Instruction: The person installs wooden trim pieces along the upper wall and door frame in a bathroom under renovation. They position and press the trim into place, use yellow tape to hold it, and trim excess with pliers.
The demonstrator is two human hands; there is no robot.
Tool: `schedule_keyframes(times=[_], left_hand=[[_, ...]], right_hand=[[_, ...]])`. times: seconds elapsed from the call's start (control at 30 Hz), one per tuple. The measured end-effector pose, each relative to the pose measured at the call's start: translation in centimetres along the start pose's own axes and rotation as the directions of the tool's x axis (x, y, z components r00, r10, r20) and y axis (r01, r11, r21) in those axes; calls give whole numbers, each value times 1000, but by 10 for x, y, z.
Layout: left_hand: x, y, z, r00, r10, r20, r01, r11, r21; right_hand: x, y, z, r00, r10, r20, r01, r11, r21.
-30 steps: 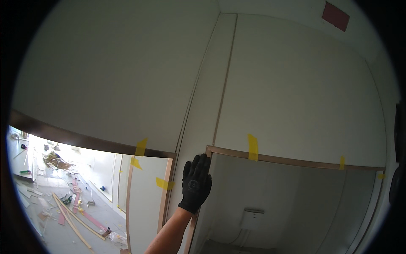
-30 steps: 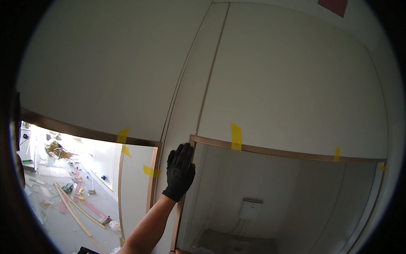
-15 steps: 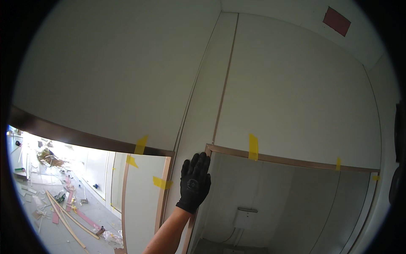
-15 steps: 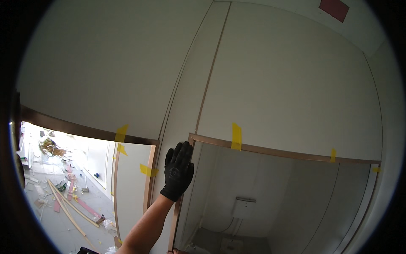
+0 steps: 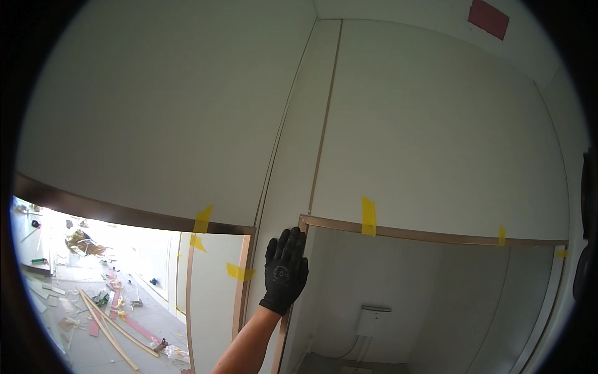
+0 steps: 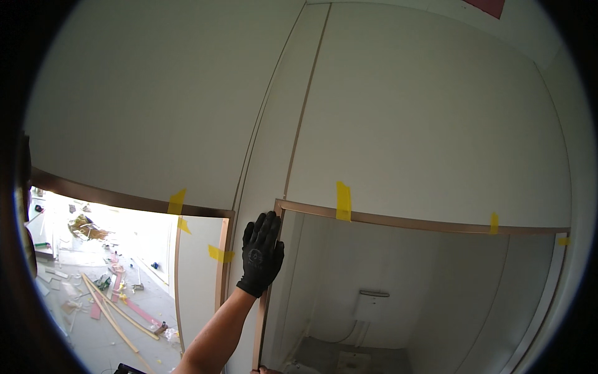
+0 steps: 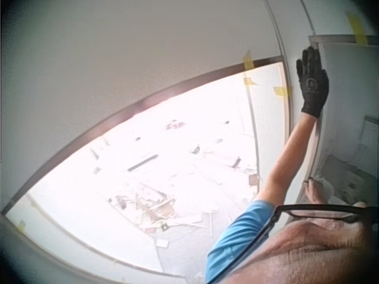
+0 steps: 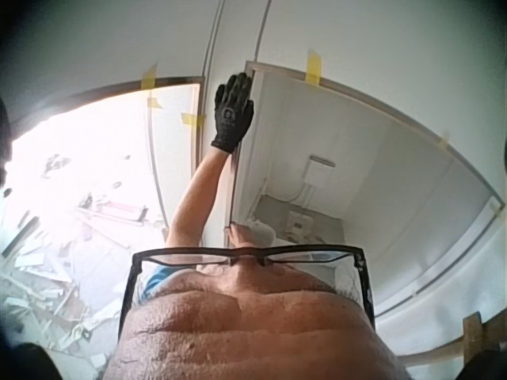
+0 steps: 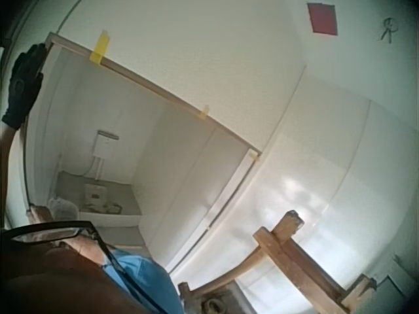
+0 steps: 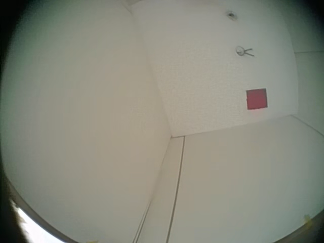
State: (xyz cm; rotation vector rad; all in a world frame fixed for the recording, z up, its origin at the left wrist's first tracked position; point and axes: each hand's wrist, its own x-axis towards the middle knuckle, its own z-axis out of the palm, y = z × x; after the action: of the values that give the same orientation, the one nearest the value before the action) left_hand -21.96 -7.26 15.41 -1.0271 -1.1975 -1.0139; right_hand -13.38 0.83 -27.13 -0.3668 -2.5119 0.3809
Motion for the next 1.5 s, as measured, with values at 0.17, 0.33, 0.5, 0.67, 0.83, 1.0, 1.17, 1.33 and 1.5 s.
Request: schedule_keyframes(times=[0.17,0.33,0.5,0.67,0.83,1.0,1.17,1.33,1.5], left_hand=[[-1,0,0,1000,1,13,-1,1000,28],[-2,-1,3,1000,5,12,-5,1000,18],[-3,-2,6,1000,9,5,-9,1000,30],[-2,-2,5,1000,5,14,-6,999,36],[-2,-2,5,1000,9,16,-10,998,57],[-2,-1,6,1000,17,9,-17,999,39],[-2,-2,7,1000,22,13,-23,999,37],[-3,-9,8,999,37,25,-39,998,57],[1,-2,1,998,-26,65,21,996,83]], right_hand=[[-2,-6,-8,1000,-18,-8,18,1000,-16],[-7,-19,-33,996,-73,-57,80,989,125],[-4,-28,-46,999,-45,10,43,987,157],[-17,-30,-25,973,-97,-211,116,990,79],[3,0,-5,992,-114,-61,119,989,91],[3,8,13,985,-127,-120,133,990,43],[-7,-17,6,940,-158,-302,145,987,-64],[-4,-25,-15,951,-154,-267,187,977,104],[-9,-24,-12,963,-140,-230,191,958,216]])
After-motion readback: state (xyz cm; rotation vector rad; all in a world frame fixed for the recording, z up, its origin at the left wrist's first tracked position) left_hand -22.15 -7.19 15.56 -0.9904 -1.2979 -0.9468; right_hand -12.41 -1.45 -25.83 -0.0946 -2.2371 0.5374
